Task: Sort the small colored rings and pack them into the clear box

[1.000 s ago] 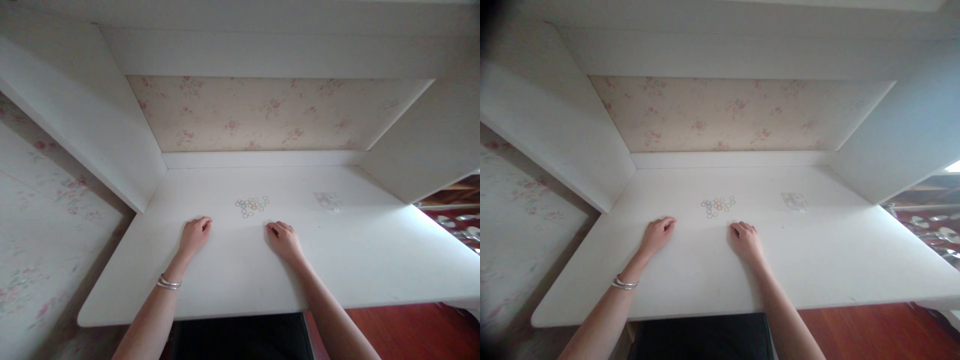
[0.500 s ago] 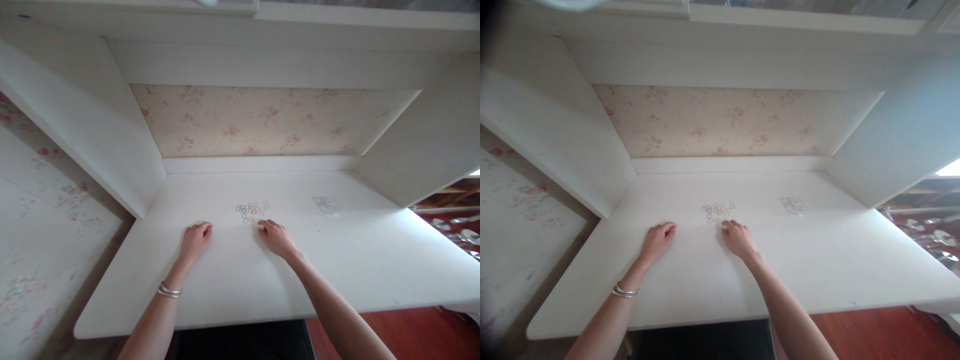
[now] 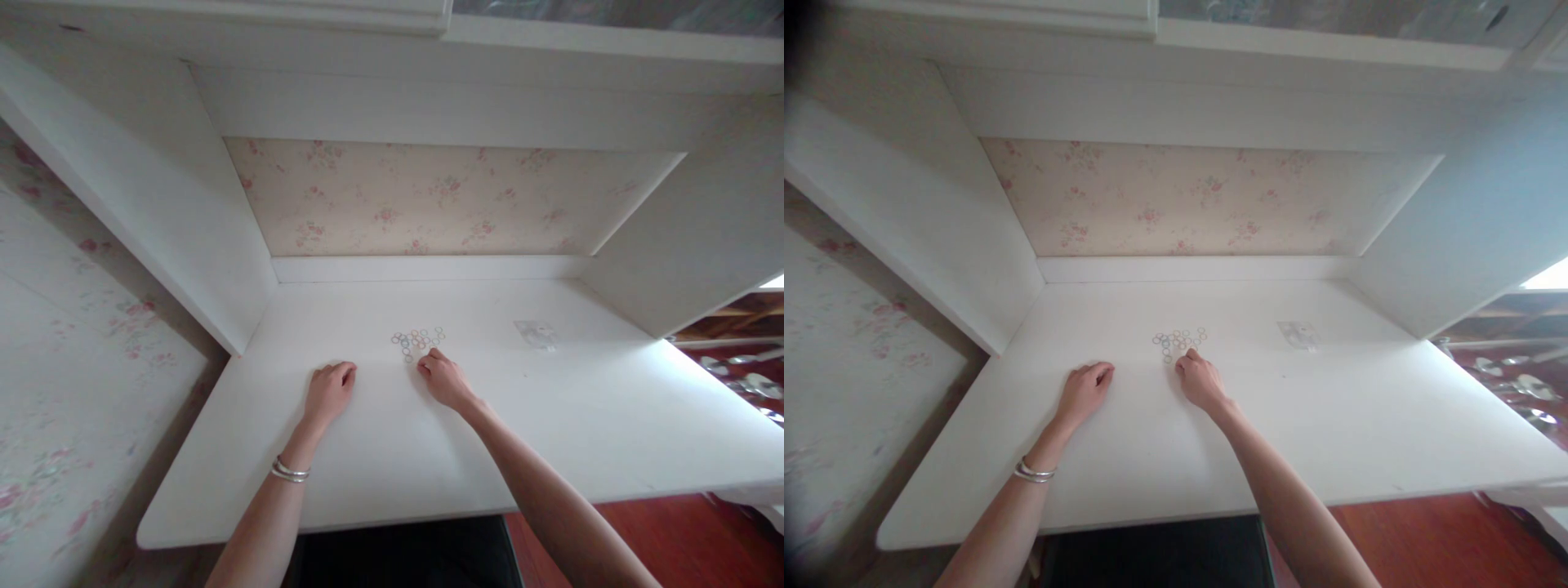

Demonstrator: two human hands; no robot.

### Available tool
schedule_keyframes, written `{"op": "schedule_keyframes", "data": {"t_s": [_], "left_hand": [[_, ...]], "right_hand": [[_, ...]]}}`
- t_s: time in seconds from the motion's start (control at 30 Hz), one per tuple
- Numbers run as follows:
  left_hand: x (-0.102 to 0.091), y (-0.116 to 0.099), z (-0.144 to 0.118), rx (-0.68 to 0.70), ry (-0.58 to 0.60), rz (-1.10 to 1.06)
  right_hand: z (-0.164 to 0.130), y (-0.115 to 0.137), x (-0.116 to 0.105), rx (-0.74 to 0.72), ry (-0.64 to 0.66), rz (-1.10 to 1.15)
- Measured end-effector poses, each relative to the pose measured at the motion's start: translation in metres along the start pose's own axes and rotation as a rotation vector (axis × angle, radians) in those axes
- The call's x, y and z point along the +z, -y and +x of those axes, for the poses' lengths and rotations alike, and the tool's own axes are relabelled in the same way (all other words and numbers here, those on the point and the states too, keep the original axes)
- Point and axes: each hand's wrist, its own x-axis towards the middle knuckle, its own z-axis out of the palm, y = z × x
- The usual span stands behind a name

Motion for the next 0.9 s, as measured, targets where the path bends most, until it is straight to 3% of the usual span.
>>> {"op": "schedule_keyframes", "data": {"t_s": [0.23,0.4,0.5,0.67,0.77,0.9], "left_hand": [[-0.001,-0.002,-0.001,-0.002,0.005,0.034],[0.0,-0.004,-0.002,0.001,-0.021,0.06],[0.0,-0.005,-0.001,-0.022,-0.005,0.049],[0.002,-0.012,0.001,-0.039,0.037,0.0],[0.004,-0.018,0.002,-0.038,0.027,0.011],[0.005,-0.02,0.001,-0.038,0.024,0.012]], "right_hand": [[-0.039,0.032,0.006,-0.212,-0.028,0.069],[-0.052,0.038,0.012,-0.237,-0.01,0.112],[-0.051,0.024,0.01,-0.196,-0.079,0.198],[-0.032,-0.016,0.0,0.053,-0.193,0.214],[-0.013,-0.036,-0.007,0.156,-0.182,0.147],[0.006,-0.047,-0.012,0.155,-0.097,0.065]]}}
